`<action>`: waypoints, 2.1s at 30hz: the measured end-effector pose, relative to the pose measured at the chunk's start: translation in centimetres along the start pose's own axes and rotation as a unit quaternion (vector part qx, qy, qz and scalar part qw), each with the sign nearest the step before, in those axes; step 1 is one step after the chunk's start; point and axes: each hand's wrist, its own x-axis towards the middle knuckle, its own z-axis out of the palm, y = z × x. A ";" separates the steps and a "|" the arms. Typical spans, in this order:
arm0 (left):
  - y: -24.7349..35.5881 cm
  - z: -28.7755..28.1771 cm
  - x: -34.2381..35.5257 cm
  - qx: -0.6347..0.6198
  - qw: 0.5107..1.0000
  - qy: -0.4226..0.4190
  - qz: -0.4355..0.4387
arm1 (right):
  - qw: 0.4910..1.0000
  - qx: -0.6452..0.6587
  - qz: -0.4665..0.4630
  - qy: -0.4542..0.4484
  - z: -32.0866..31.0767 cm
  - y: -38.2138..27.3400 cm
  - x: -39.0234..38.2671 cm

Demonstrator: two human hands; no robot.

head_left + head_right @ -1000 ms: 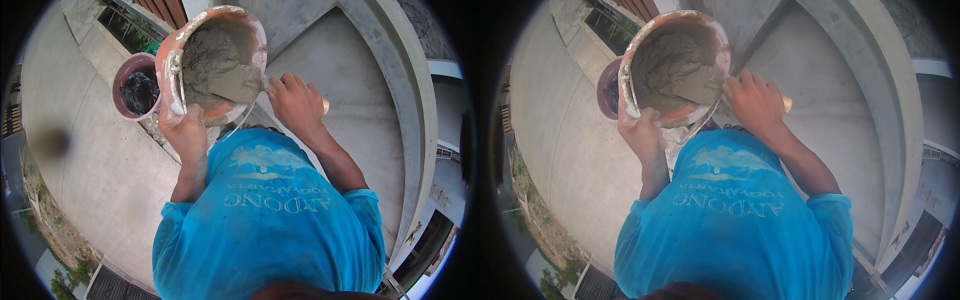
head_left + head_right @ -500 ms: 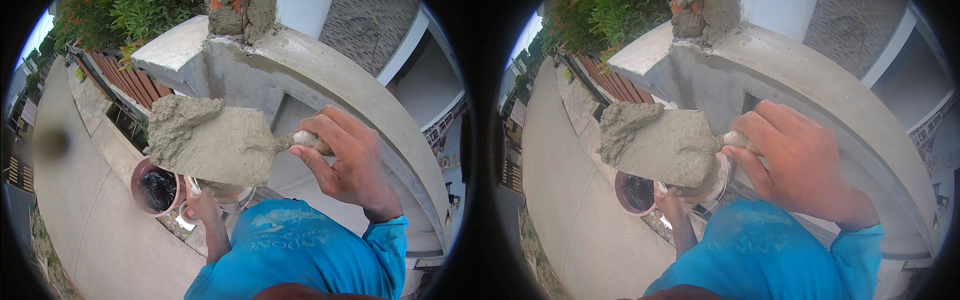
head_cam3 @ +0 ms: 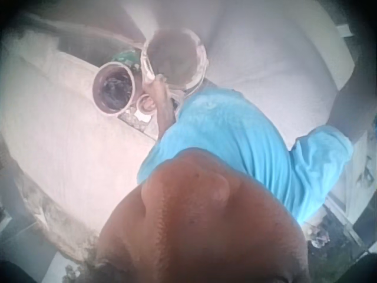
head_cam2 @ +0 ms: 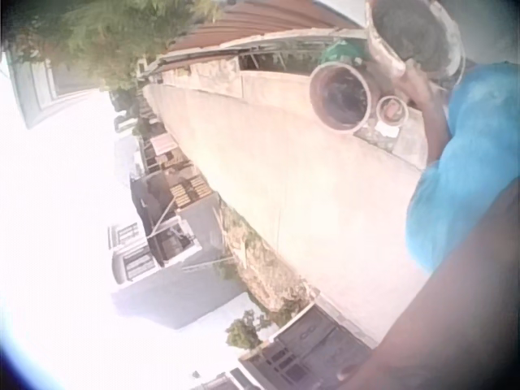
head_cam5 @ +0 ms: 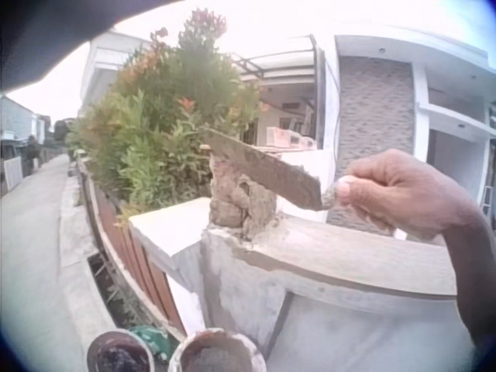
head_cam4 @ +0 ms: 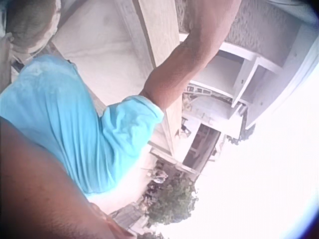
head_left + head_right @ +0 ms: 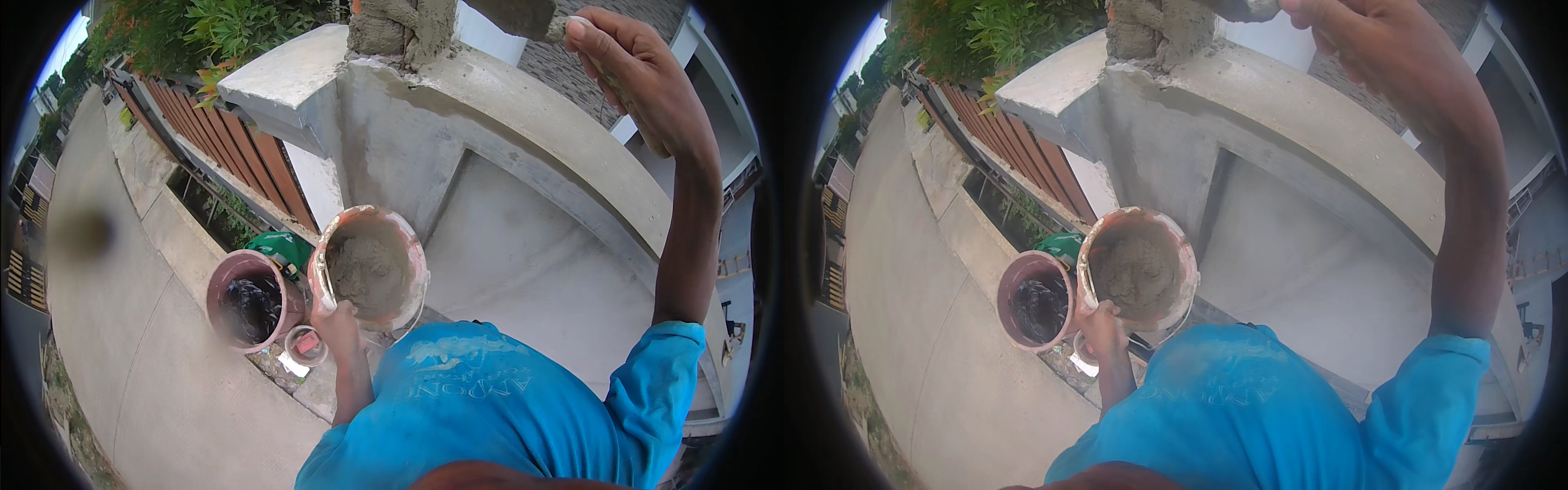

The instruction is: The person scoops cement from a bucket using a trowel and applies it to a brick wall, smoothing the surface. They repeatedly fetch more cement and continue plastering the wall area.

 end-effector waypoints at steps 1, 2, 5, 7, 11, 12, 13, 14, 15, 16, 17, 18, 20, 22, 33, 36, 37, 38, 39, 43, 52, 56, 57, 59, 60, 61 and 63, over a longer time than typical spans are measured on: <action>-0.7 -1.2 0.1 0.004 1.000 -0.006 -0.003 | 0.998 -0.059 -0.034 0.003 1.4 -0.6 -0.8; 1.8 -0.5 -1.2 0.002 0.999 0.033 0.020 | 0.996 -0.063 -0.053 -0.019 3.5 -1.2 -1.7; 4.5 1.0 -2.3 0.016 1.000 0.025 0.009 | 0.990 -0.117 -0.060 -0.049 8.9 -2.2 -7.8; 4.3 0.9 -2.1 0.028 0.999 -0.006 -0.018 | 0.981 -0.105 0.020 -0.162 12.9 -1.5 -11.4; 5.8 0.9 -2.8 0.089 0.995 -0.027 0.045 | 0.955 -0.151 0.043 -0.253 24.6 0.9 -12.7; 6.3 1.1 -3.2 0.108 0.993 -0.018 0.054 | 0.961 -0.148 0.013 -0.233 27.4 1.3 -13.3; 6.6 1.5 -3.4 0.123 0.990 -0.013 0.067 | 0.960 -0.148 -0.019 -0.237 28.8 1.7 -14.4; 6.8 2.0 -3.4 0.130 0.990 0.017 0.055 | 0.958 -0.151 -0.052 -0.236 29.8 2.0 -14.9; 6.4 2.0 -3.2 0.127 0.990 0.021 0.065 | 0.956 -0.155 -0.085 -0.235 30.2 2.2 -15.2; 6.1 2.0 -3.1 0.125 0.989 0.024 0.074 | 0.955 -0.168 -0.083 -0.230 29.1 2.8 -15.5; 5.9 1.7 -3.2 0.123 0.988 0.033 0.082 | 0.952 -0.180 -0.087 -0.230 26.5 2.9 -15.2; 6.1 1.5 -3.1 0.126 0.990 0.025 0.065 | 0.951 -0.194 -0.085 -0.224 24.9 3.3 -15.1; 6.5 1.3 -3.1 0.129 0.991 0.007 0.031 | 0.948 -0.223 -0.073 -0.217 24.3 4.3 -15.3; 6.7 2.0 -3.4 0.131 0.990 0.015 0.055 | 0.944 -0.219 -0.073 -0.236 25.4 4.3 -15.6; 6.4 2.2 -3.7 0.163 0.984 0.046 0.061 | 0.917 0.056 0.139 -0.370 24.2 3.9 -10.8; 7.3 3.1 -3.7 0.175 0.982 0.036 0.053 | 0.947 -0.068 0.053 -0.309 27.7 3.7 -12.0; 7.3 3.2 -3.8 0.165 0.983 0.036 0.066 | 0.946 -0.113 0.024 -0.302 28.6 3.8 -12.1; 7.1 3.2 -3.9 0.154 0.984 0.039 0.078 | 0.948 -0.106 0.020 -0.299 28.0 3.9 -12.6; 6.9 2.9 -3.8 0.157 0.985 0.041 0.066 | 0.951 -0.101 0.011 -0.292 27.0 4.0 -13.2; 6.3 2.3 -4.2 0.151 0.985 0.033 0.074 | 0.916 -0.097 0.062 -0.384 23.1 3.6 -14.2; 7.2 2.6 -4.2 0.132 0.986 0.014 0.105 | 0.978 -0.170 -0.068 -0.101 30.6 3.6 -16.1; 7.6 0.9 -2.4 0.010 1.000 0.013 0.024 | 0.982 -0.162 -0.097 -0.016 28.0 3.1 -16.6; 7.5 0.4 -2.0 0.006 1.000 0.019 0.019 | 0.981 -0.167 -0.094 -0.013 26.9 2.5 -16.1; 6.5 -0.2 -0.9 -0.003 1.000 0.015 0.014 | 0.982 -0.163 -0.090 -0.004 24.4 1.2 -15.8; 6.2 -0.2 -0.5 -0.021 0.999 0.029 0.014 | 0.982 -0.160 -0.098 0.009 23.0 0.3 -15.0; 6.1 -0.4 0.0 0.025 0.998 0.046 -0.030 | 0.980 -0.165 -0.103 0.032 21.5 -0.6 -14.2; 5.4 -1.0 0.7 -0.008 0.999 0.047 -0.001 | 0.982 -0.156 -0.101 0.035 18.4 -3.1 -12.5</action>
